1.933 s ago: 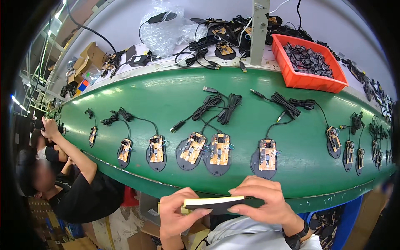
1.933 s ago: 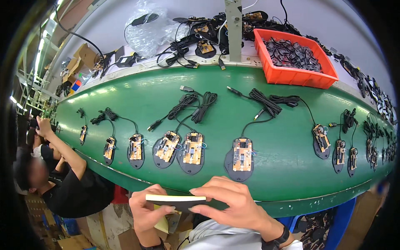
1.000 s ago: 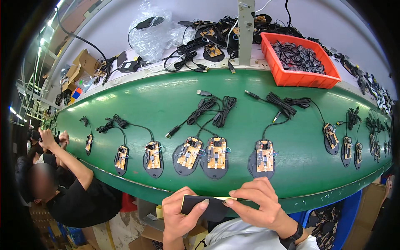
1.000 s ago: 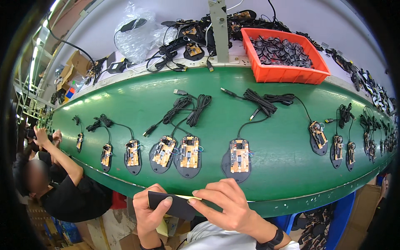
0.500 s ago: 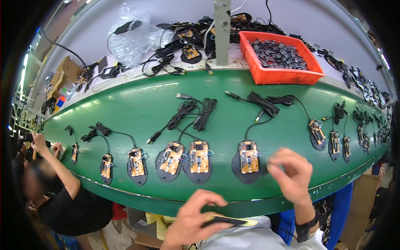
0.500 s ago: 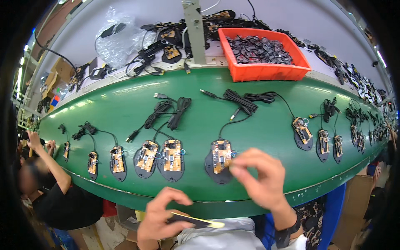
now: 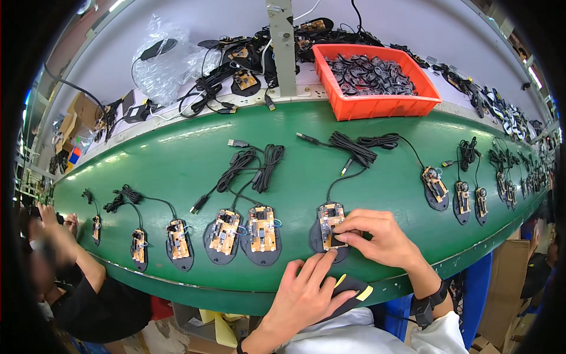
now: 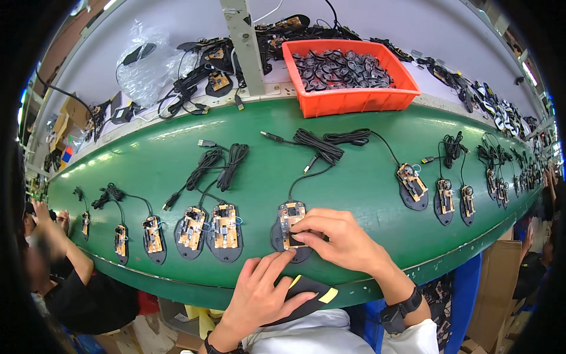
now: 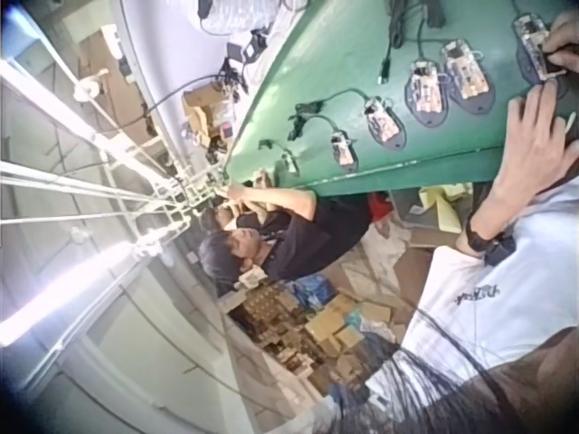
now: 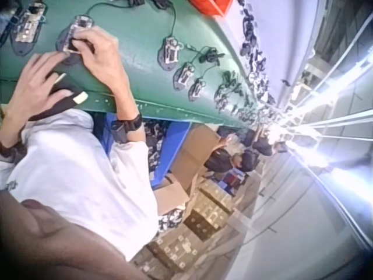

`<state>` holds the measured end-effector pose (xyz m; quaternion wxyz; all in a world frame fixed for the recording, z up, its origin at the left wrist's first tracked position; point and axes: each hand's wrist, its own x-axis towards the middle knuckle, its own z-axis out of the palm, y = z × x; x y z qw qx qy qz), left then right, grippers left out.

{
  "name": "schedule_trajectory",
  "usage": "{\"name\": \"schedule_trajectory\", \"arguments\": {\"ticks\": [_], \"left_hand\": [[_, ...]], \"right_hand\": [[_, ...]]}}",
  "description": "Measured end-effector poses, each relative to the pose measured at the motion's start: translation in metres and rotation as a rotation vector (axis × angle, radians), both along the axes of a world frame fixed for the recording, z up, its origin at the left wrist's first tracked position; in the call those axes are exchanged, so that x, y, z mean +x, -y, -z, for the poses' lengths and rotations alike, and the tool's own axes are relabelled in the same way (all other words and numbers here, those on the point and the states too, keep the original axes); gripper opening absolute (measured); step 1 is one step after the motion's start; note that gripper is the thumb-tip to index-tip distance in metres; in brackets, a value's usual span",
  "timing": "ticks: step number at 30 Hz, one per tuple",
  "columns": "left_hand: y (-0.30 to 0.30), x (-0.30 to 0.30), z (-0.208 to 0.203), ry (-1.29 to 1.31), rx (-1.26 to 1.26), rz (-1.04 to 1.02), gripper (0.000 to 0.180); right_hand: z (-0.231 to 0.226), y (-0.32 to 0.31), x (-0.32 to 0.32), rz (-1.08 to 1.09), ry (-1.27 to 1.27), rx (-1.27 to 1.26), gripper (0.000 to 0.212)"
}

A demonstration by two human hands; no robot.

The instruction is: The recorder is seen assembling computer mice by sticking double-sided tape on the PCB.

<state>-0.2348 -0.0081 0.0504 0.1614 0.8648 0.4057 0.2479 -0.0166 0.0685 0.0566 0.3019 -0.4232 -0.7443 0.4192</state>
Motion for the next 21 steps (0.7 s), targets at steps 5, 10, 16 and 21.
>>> {"name": "schedule_trajectory", "arguments": {"ticks": [5, 10, 16, 21], "left_hand": [[-0.001, 0.001, 0.002, -0.015, 0.010, 0.005, 0.049], [-0.005, 0.005, 0.002, -0.044, 0.014, 0.007, 0.051], [-0.007, 0.002, 0.002, -0.042, -0.021, -0.007, 0.050], [-0.008, 0.001, 0.004, -0.019, -0.028, 0.015, 0.050]], "right_hand": [[0.003, 0.000, -0.002, -0.011, 0.007, 0.034, 0.018], [0.006, 0.000, -0.002, -0.019, 0.031, 0.080, 0.019], [0.009, 0.010, -0.014, 0.079, 0.139, 0.275, 0.021], [0.004, 0.012, -0.019, 0.264, 0.277, 0.180, 0.033]]}}
